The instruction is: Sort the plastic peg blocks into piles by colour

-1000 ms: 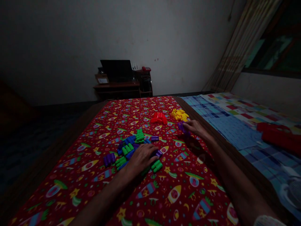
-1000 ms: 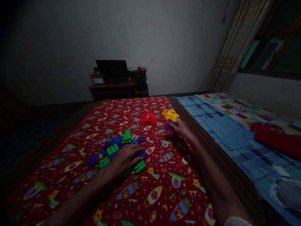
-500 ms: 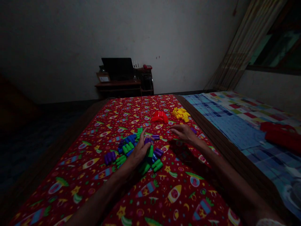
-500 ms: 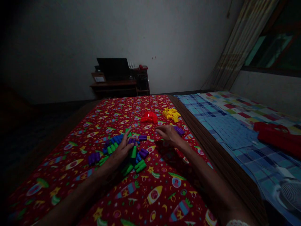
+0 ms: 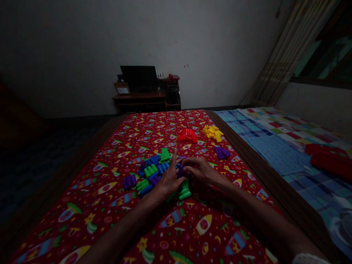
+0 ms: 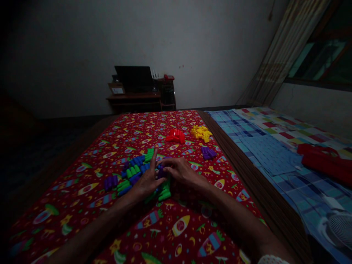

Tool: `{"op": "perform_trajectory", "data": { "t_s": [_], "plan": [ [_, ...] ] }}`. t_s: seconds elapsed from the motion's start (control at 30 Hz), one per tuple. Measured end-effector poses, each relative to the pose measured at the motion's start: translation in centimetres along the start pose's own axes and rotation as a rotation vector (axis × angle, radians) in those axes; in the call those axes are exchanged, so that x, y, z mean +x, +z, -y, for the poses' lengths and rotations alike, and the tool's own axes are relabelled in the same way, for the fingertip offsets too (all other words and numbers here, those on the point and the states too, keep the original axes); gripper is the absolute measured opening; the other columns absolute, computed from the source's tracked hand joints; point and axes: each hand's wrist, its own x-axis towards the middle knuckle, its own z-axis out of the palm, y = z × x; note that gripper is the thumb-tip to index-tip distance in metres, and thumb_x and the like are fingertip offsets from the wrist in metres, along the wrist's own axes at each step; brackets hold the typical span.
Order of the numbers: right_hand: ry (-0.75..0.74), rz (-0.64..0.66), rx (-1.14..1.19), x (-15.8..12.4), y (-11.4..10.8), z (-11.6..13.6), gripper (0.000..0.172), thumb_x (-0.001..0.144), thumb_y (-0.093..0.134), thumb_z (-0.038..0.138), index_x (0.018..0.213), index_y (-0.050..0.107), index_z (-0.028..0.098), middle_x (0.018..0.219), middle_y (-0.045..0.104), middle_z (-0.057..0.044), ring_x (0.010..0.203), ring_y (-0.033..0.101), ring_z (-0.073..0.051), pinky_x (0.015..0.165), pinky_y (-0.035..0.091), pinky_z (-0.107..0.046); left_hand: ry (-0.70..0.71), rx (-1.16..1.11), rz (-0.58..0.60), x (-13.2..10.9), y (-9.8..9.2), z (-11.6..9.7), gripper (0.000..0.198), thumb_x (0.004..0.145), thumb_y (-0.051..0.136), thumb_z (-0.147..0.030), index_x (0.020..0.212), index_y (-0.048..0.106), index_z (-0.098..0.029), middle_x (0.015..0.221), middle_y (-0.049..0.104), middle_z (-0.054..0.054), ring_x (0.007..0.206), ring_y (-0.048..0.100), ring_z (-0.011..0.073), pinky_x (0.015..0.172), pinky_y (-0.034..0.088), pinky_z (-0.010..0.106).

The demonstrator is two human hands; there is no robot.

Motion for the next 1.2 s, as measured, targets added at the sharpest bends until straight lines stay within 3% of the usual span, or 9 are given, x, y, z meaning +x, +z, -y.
{"op": "perform_trajectory", "data": {
  "t_s": [0.1, 0.2, 0.3, 0.43, 0.57, 0.67, 0.97, 1.07, 1.2],
  "plan": [
    [0.09, -0.143, 0.017, 0.8, -1.9, -0.9, 0.019, 0.082, 0.057, 0.023, 0.09, 0.073, 0.016, 0.082, 0.073, -0.003, 0.073, 0.066, -0.016, 0.069, 0.05, -0.026, -0.006, -0.024, 0.036, 0.2, -0.3, 0.2, 0.098, 0.071, 0.061, -0.01, 0.151, 0.008, -0.03, 0.141, 0.048, 0.015, 0.078, 0.068, 0.0144, 0.07, 0.058, 0.032],
    [0.166, -0.27, -0.182, 0.9, -5.5, -2.4, 0.02, 0.081, 0.055, 0.025, 0.084, 0.073, 0.017, 0.082, 0.073, -0.004, 0.075, 0.066, -0.017, 0.069, 0.048, -0.025, 0.141, 0.132, 0.085, 0.3, -1.0, 1.0, 0.072, 0.076, 0.057, -0.012, 0.144, 0.036, -0.025, 0.135, 0.056, 0.012, 0.1, 0.066, 0.0199, 0.086, 0.055, 0.037],
    [0.291, -0.219, -0.486, 0.0, -9.0, -4.0, 0.023, 0.082, 0.053, 0.025, 0.081, 0.074, 0.016, 0.079, 0.073, -0.004, 0.072, 0.065, -0.016, 0.065, 0.044, -0.023, 0.231, 0.364, 0.08, 0.1, -1.7, 2.3, 0.045, 0.081, 0.047, -0.01, 0.123, 0.06, -0.021, 0.118, 0.066, 0.008, 0.11, 0.061, 0.021, 0.096, 0.049, 0.038],
    [0.466, -0.141, -0.78, -1.4, -11.1, -5.3, 0.027, 0.086, 0.05, 0.023, 0.09, 0.075, 0.013, 0.084, 0.073, -0.008, 0.075, 0.065, -0.017, 0.064, 0.042, -0.023, 0.278, 0.588, 0.057, 0.0, -1.9, 2.9, 0.032, 0.086, 0.043, -0.011, 0.107, 0.066, -0.017, 0.102, 0.07, 0.01, 0.097, 0.065, 0.0215, 0.088, 0.052, 0.037],
    [0.499, -0.256, -0.908, -1.5, -10.5, -5.3, 0.027, 0.088, 0.05, 0.021, 0.099, 0.072, 0.012, 0.098, 0.072, -0.014, 0.088, 0.066, -0.022, 0.073, 0.044, -0.027, 0.401, 0.636, 0.065, 0.3, -1.5, 1.5, 0.026, 0.094, 0.044, -0.02, 0.11, 0.064, -0.017, 0.112, 0.067, 0.011, 0.107, 0.061, 0.0226, 0.093, 0.049, 0.039],
    [0.33, -0.28, -0.793, -0.5, -8.4, -4.9, 0.026, 0.089, 0.048, 0.021, 0.098, 0.072, 0.014, 0.096, 0.072, -0.012, 0.086, 0.066, -0.021, 0.076, 0.045, -0.027, 0.435, 0.623, 0.124, 0.3, -1.1, 1.0, 0.028, 0.093, 0.051, -0.029, 0.116, 0.061, -0.019, 0.119, 0.065, 0.009, 0.114, 0.058, 0.0223, 0.099, 0.046, 0.039],
    [-0.109, 0.209, -0.613, 3.5, 1.6, -4.0, 0.017, 0.082, 0.059, 0.016, 0.097, 0.067, 0.013, 0.084, 0.067, -0.008, 0.08, 0.058, -0.017, 0.072, 0.04, -0.026, 0.281, 0.732, 0.227, -0.6, -1.0, 1.8, 0.033, 0.081, 0.061, -0.017, 0.113, 0.063, -0.019, 0.112, 0.066, 0.01, 0.106, 0.06, 0.0261, 0.094, 0.047, 0.042],
    [-0.042, 0.147, -0.594, 3.6, 0.6, -4.0, 0.013, 0.083, 0.056, 0.013, 0.09, 0.068, 0.014, 0.079, 0.067, -0.006, 0.074, 0.057, -0.015, 0.068, 0.039, -0.024, 0.296, 0.711, 0.198, -0.8, -1.3, 2.0, 0.028, 0.082, 0.062, -0.022, 0.111, 0.062, -0.021, 0.108, 0.066, 0.008, 0.104, 0.06, 0.0247, 0.094, 0.046, 0.04],
    [0.084, -0.091, -0.609, 2.1, -4.9, -4.4, 0.021, 0.08, 0.062, 0.018, 0.1, 0.068, 0.016, 0.094, 0.07, -0.008, 0.084, 0.061, -0.019, 0.073, 0.042, -0.026, 0.295, 0.667, 0.118, -0.5, -2.0, 1.6, 0.025, 0.086, 0.058, -0.028, 0.11, 0.061, -0.019, 0.106, 0.065, 0.009, 0.102, 0.061, 0.0247, 0.091, 0.047, 0.04]
  ]
}}
